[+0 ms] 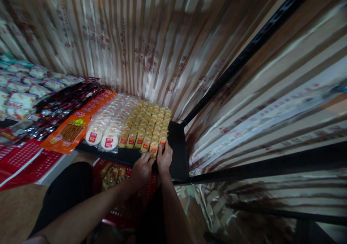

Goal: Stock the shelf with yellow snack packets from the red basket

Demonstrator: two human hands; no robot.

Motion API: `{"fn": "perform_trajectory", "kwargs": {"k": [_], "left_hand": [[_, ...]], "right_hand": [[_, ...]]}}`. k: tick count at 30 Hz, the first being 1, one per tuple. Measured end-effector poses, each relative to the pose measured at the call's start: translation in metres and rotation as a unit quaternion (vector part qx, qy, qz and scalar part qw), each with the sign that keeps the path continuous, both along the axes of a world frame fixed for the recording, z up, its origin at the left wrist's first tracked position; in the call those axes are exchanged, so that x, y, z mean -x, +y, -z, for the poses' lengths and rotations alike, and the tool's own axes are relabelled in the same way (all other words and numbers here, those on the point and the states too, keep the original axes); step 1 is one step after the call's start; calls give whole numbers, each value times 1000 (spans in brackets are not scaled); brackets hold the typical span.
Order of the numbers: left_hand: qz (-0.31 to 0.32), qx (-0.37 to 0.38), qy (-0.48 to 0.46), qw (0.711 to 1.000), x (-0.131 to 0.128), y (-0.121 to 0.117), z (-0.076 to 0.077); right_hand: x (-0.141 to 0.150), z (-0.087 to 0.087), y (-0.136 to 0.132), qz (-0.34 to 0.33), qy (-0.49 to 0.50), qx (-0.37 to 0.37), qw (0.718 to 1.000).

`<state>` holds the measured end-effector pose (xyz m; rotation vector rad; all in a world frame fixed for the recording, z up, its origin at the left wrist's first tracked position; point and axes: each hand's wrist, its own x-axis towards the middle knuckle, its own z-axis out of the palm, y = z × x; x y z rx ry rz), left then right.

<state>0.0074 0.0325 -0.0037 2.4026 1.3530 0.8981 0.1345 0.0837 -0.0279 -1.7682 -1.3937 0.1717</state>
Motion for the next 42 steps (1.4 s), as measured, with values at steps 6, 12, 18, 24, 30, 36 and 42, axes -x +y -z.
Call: {"fn": "perform_trajectory", "kwargs": {"k": [6,12,18,24,30,36,42], "left_hand": [[-42,4,-78,996,1,-9,5],[-117,53,-82,988,-5,-10,-2],[-145,66,-107,981,-14,-7,-2],[-128,68,-118,982,-16,-5,5],[-107,31,-158,981,-12,-12,-4],[-156,2,-196,968,21,-18,-11],[-190,-10,-186,964,58,-1,1]], "right_hand": [[-2,-1,-5,29,21,-27,999],[-2,-5,-13,28,37,-38,998],[11,-18,-34,13,14,-72,997],[18,-13,-42,-36,17,-36,999],[25,-19,-51,-14,96,-50,994],[63,-35,-62,-61,131,-61,988],[100,-21,-52,-105,129,-56,984]]}}
